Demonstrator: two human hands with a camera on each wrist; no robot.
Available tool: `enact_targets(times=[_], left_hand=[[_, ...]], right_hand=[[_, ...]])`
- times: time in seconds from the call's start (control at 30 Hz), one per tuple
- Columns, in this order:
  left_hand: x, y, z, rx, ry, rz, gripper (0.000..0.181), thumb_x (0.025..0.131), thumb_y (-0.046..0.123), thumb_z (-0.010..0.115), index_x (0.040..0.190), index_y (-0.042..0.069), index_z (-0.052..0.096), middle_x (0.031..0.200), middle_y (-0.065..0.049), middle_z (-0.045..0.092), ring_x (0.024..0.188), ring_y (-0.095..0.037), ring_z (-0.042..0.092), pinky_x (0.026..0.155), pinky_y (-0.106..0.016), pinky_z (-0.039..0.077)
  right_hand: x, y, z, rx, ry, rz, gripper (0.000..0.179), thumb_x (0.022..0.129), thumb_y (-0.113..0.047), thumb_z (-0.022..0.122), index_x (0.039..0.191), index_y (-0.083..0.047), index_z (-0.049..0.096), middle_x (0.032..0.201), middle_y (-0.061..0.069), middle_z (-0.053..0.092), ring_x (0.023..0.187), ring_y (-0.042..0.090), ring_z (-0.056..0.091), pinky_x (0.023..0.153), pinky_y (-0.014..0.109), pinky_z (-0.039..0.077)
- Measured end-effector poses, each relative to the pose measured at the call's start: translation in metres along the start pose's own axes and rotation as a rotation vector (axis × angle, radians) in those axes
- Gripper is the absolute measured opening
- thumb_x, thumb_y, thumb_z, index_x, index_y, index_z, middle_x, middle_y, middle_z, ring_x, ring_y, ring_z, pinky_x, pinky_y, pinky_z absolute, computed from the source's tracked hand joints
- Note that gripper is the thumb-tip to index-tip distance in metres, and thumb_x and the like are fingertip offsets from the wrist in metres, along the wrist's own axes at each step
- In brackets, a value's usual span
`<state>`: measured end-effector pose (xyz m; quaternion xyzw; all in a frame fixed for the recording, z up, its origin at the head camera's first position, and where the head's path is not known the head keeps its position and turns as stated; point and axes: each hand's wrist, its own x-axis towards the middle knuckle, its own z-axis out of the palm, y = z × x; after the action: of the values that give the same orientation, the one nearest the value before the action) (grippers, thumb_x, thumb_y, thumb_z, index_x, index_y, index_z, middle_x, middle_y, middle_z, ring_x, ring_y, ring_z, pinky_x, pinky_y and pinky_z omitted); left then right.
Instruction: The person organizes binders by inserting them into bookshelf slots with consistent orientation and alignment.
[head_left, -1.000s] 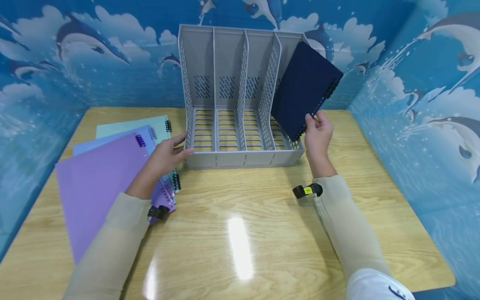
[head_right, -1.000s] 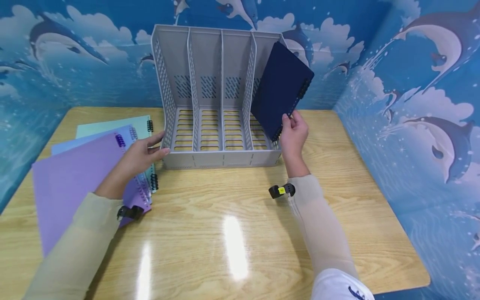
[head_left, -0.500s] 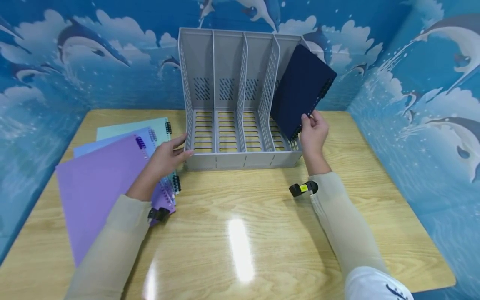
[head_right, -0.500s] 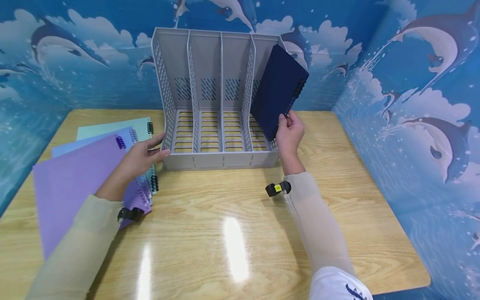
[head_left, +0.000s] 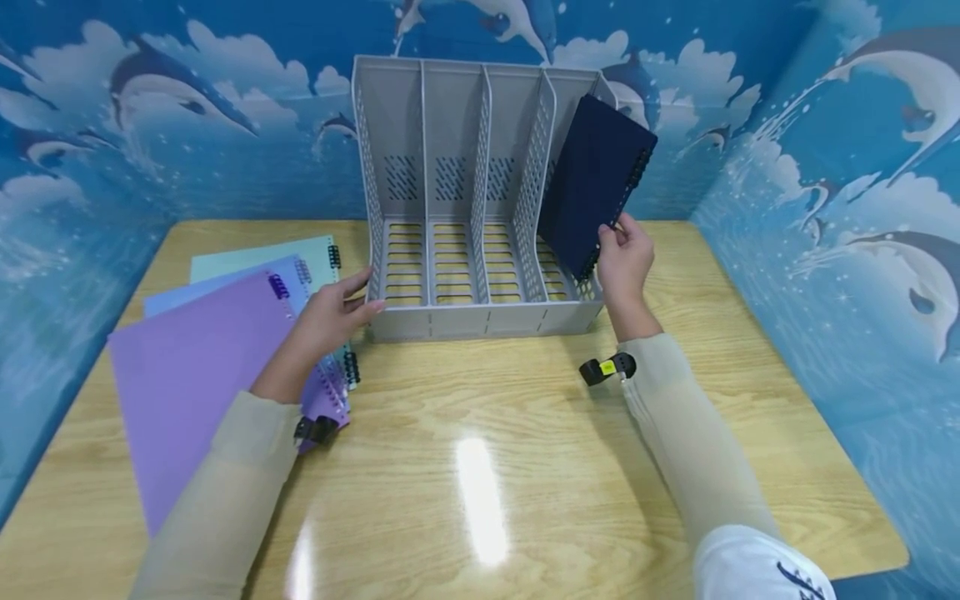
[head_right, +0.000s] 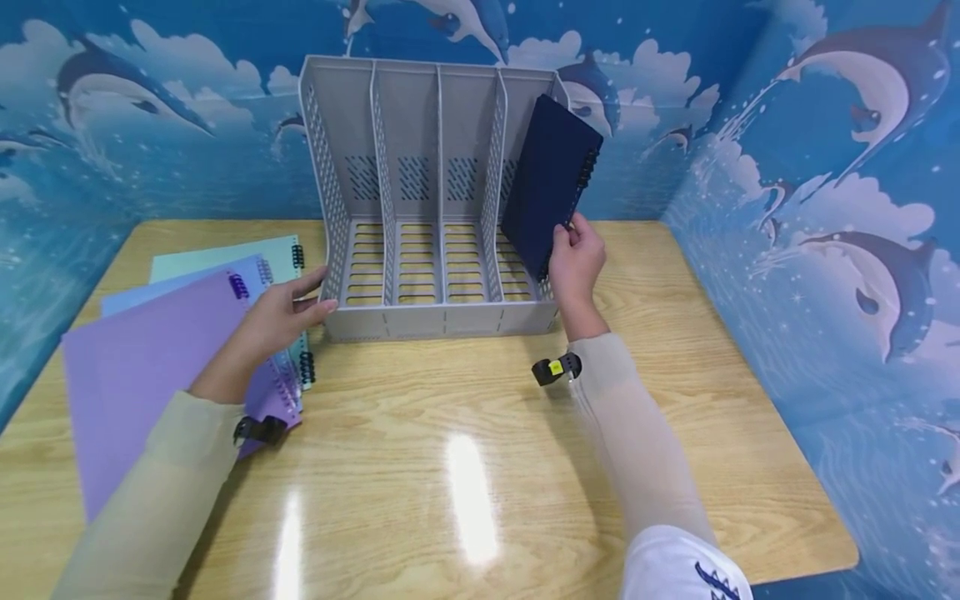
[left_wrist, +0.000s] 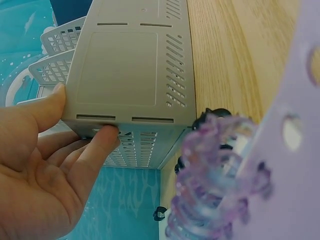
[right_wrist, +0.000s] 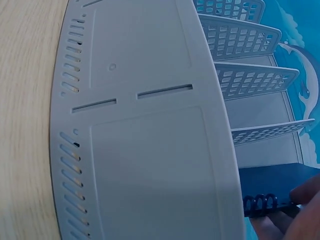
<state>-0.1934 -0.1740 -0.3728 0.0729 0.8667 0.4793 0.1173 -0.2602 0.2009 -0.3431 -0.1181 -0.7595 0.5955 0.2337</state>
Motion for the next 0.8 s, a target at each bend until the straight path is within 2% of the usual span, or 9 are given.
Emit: enact_targets(times=[0.27,0.57,0.67,0.8], left_hand=[[-0.001,0.0,0.0,0.002,-0.002,-0.001,0.066,0.102,0.025,0.053,0.155,0.011,0.016,0.16,-0.01,0.018,0.135,-0.035,0.041,0.103,-0.044,0.044],[-0.002,0.001,-0.001,0.011,-0.008,0.0,0.067,0.102,0.026,0.052,0.156,0.013,0.016,0.16,-0.009,0.017,0.134,-0.035,0.043,0.103,-0.047,0.043],[-0.002,0.0,-0.001,0.01,-0.008,-0.002,0.067,0.102,0.028,0.052,0.156,0.013,0.016,0.16,-0.009,0.017,0.134,-0.035,0.043,0.103,-0.047,0.043],[-0.001,-0.002,-0.001,0.013,-0.007,0.002,0.068,0.101,0.031,0.052,0.156,0.014,0.015,0.16,-0.009,0.017,0.134,-0.035,0.043,0.104,-0.047,0.043]], right_hand=[[0.004,-0.003,0.004,-0.087,0.012,0.038,0.034,0.098,-0.003,0.054,0.131,-0.009,0.062,0.129,0.01,0.063,0.113,0.016,0.063,0.092,0.027,0.053],[0.008,-0.003,0.01,-0.134,0.001,0.086,0.034,0.098,-0.002,0.053,0.131,-0.008,0.062,0.127,0.012,0.064,0.111,0.018,0.064,0.09,0.027,0.054],[0.007,-0.002,0.012,-0.172,-0.003,0.087,0.034,0.098,-0.003,0.053,0.13,-0.009,0.062,0.123,0.012,0.066,0.108,0.019,0.066,0.088,0.029,0.055],[0.006,0.0,0.015,-0.235,-0.005,0.067,0.033,0.097,-0.003,0.054,0.128,-0.008,0.063,0.114,0.015,0.069,0.095,0.019,0.069,0.078,0.029,0.056]])
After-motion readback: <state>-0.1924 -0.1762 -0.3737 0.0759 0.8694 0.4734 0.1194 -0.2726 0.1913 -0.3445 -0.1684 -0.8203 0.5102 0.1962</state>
